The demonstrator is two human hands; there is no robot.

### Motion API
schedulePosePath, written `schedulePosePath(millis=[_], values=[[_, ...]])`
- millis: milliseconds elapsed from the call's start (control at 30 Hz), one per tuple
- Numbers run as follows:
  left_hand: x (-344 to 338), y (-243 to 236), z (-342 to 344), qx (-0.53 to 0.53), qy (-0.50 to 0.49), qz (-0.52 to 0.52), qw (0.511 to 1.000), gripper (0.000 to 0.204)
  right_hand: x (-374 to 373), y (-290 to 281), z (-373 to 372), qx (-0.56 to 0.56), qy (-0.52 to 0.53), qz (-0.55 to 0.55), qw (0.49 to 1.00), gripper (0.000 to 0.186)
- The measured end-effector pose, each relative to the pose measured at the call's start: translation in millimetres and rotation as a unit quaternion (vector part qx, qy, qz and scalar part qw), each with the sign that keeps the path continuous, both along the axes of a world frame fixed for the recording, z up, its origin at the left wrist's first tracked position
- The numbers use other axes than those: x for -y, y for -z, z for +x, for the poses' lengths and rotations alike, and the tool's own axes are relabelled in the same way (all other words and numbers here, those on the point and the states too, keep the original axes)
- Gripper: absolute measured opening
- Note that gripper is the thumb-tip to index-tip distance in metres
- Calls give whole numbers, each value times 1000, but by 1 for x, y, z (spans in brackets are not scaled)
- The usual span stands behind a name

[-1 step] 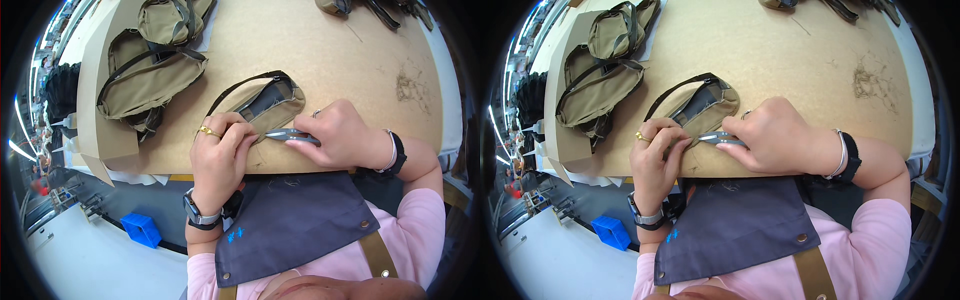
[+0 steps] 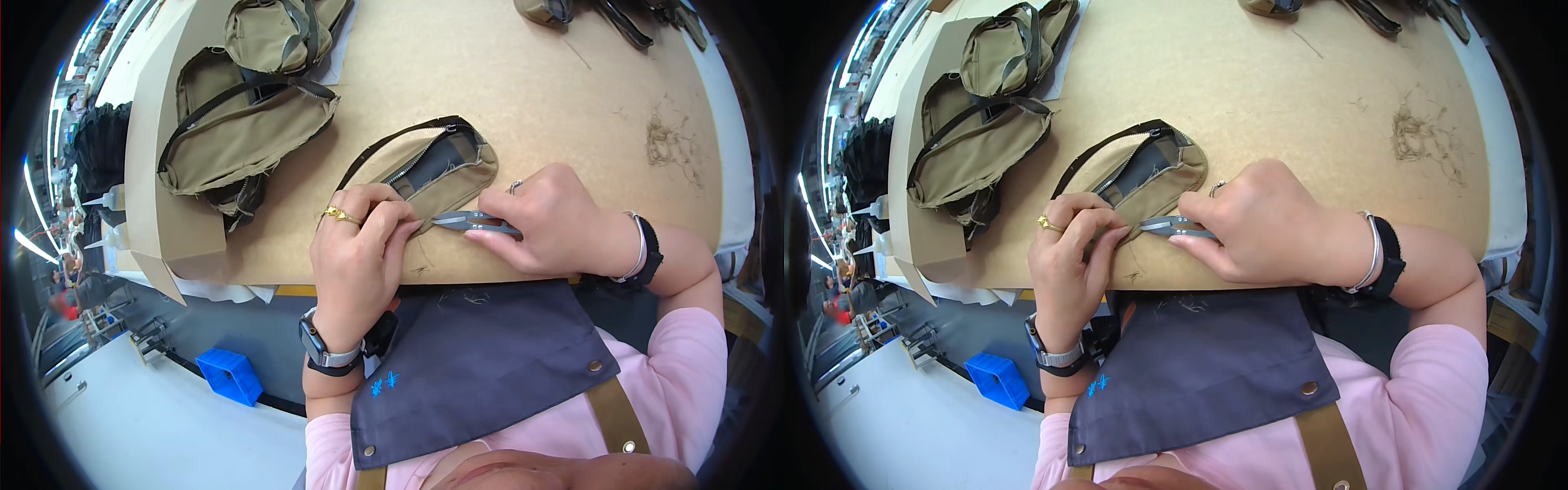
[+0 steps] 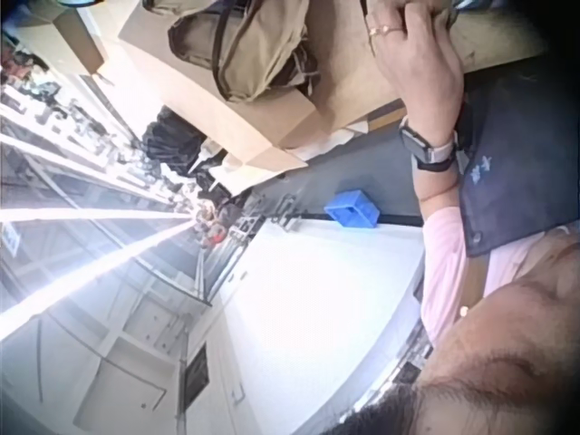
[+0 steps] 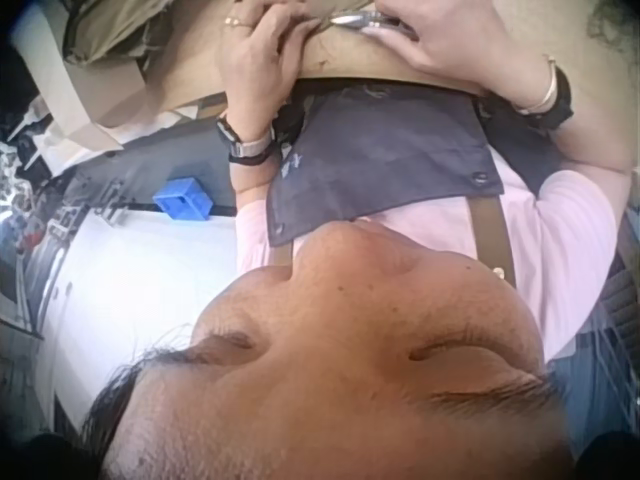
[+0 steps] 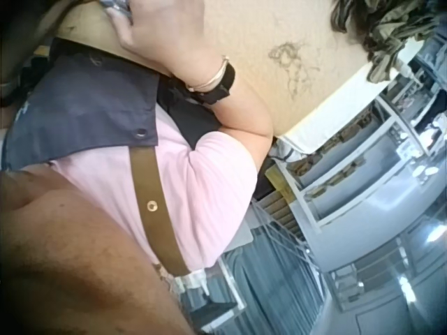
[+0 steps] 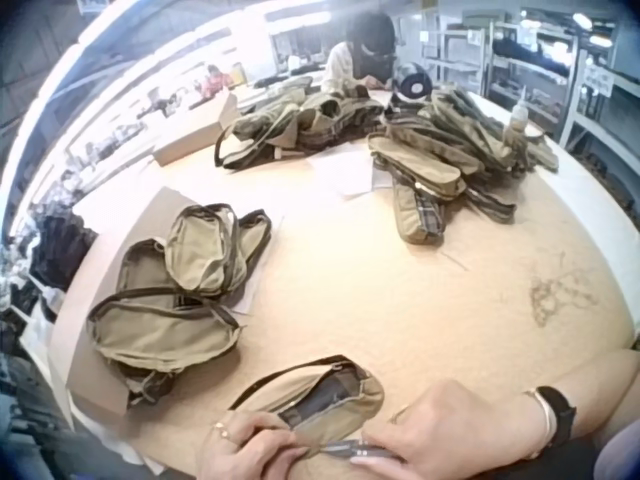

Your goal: Trimming loose threads and inspecting small canvas/leather pouches in a workshop.

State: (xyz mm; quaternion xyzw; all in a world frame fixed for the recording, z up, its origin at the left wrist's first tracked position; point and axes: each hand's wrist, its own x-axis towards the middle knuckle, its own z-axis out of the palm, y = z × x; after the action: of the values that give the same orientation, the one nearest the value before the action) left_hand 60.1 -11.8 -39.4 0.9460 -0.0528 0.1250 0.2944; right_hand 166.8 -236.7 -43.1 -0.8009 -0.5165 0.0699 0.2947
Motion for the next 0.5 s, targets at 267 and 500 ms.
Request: schedulePosePath(millis=[267,500], values=[[3,2,1,2,-3,-3,1000,11,-3,5,-4,34,1,18,999,25],[2,7,2,-11,9,-35,999,10,-3,3,-2,35,-4,17,999,26]])
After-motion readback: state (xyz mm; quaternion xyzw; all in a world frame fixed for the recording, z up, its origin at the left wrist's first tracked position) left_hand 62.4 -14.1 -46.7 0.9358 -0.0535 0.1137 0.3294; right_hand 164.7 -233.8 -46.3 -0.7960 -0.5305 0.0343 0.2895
